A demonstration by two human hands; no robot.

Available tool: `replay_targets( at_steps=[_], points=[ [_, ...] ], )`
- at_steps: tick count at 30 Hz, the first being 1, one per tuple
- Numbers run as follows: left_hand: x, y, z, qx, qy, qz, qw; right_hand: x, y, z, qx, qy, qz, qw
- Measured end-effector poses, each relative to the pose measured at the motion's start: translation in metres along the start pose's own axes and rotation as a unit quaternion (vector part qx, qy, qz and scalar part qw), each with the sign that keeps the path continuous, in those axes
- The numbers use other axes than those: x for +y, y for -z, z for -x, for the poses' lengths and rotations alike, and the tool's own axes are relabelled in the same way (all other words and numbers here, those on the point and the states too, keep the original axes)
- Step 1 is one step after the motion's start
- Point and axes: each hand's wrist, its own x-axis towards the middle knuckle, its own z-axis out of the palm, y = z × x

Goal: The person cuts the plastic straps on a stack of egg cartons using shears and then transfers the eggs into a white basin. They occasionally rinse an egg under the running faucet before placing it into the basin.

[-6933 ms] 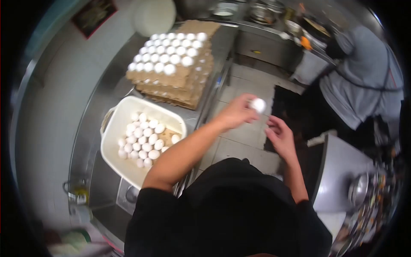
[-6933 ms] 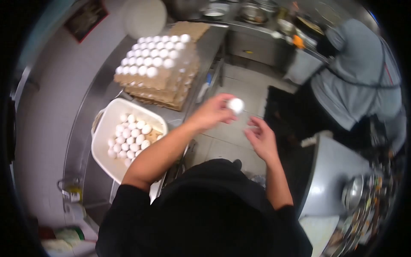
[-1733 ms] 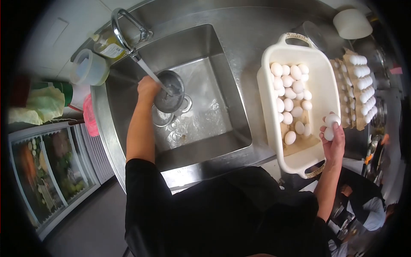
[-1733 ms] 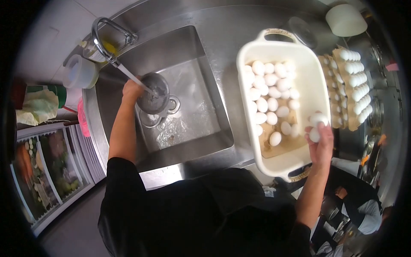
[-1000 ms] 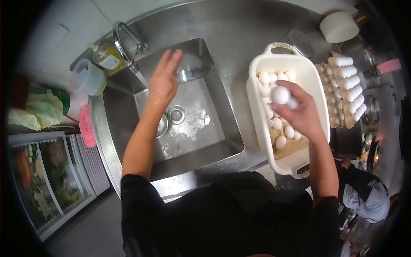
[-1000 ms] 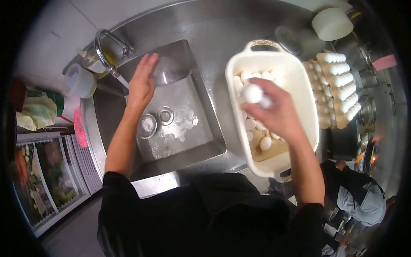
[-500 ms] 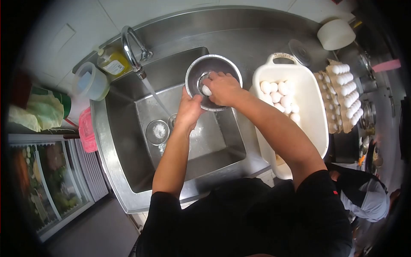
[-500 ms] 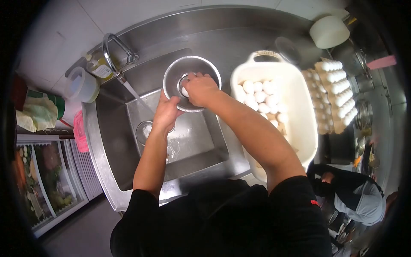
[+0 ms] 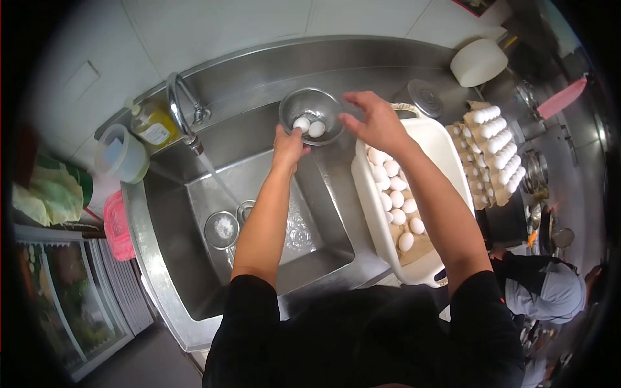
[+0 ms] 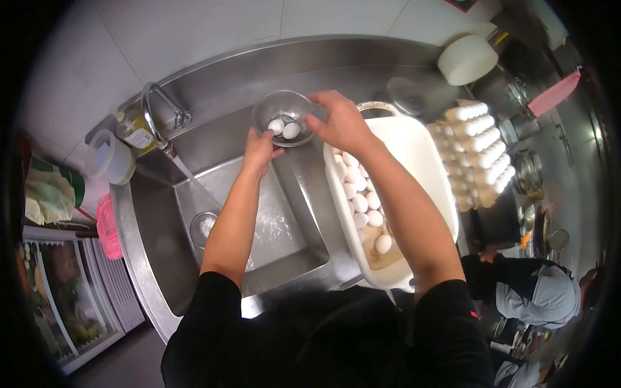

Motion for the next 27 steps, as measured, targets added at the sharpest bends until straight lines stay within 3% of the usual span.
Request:
replay_targets(
  at_steps=[1,6,8,11,13,14,16,18,20,22,25,27],
  points=[
    [0.001,-0.006,-0.007,-0.014,0.009,0.004,1.000,-0.005,0.015,0.006,-0.020,-0.058,-0.016,0.998],
    [-0.015,-0.005,-0.030,-0.035,-0.023,0.083,0.996,0.041,0.039,0.054,0.050,-0.070,-0.018,0.996],
    [-0.018,0.024,-0.035,0.127,-0.092,0.080,0.984,0.053,0.059,0.081,0.072,-0.074,-0.011,0.995],
    [-0.044,0.109,-0.100,0.331,-0.148,0.083,0.928,0.076,0.083,0.123,0.091,-0.155,-0.044,0.983],
    [-0.011,0.116,-0.087,0.376,-0.185,0.180,0.890,0.086,0.092,0.144,0.108,-0.205,-0.073,0.970],
    [0.024,0.109,-0.061,0.371,-0.181,0.231,0.881,0.088,0.093,0.153,0.109,-0.212,-0.080,0.968],
    [0.043,0.127,-0.080,0.375,-0.148,0.337,0.851,0.093,0.099,0.171,0.114,-0.224,-0.092,0.964],
    [0.019,0.174,-0.133,0.279,-0.201,0.392,0.853,0.078,0.107,0.185,0.113,-0.231,-0.071,0.964],
    [0.014,0.207,-0.151,0.160,-0.150,0.554,0.803,0.063,0.119,0.198,0.108,-0.233,-0.037,0.966],
    [0.048,0.155,-0.113,0.342,-0.171,0.387,0.839,0.069,0.128,0.218,0.107,-0.252,-0.034,0.961],
    [0.034,0.129,-0.113,0.383,-0.212,0.196,0.877,0.074,0.138,0.237,0.116,-0.289,-0.040,0.949],
    [0.028,0.112,-0.090,0.347,-0.186,0.166,0.904,0.084,0.137,0.243,0.132,-0.297,-0.054,0.944]
  ],
)
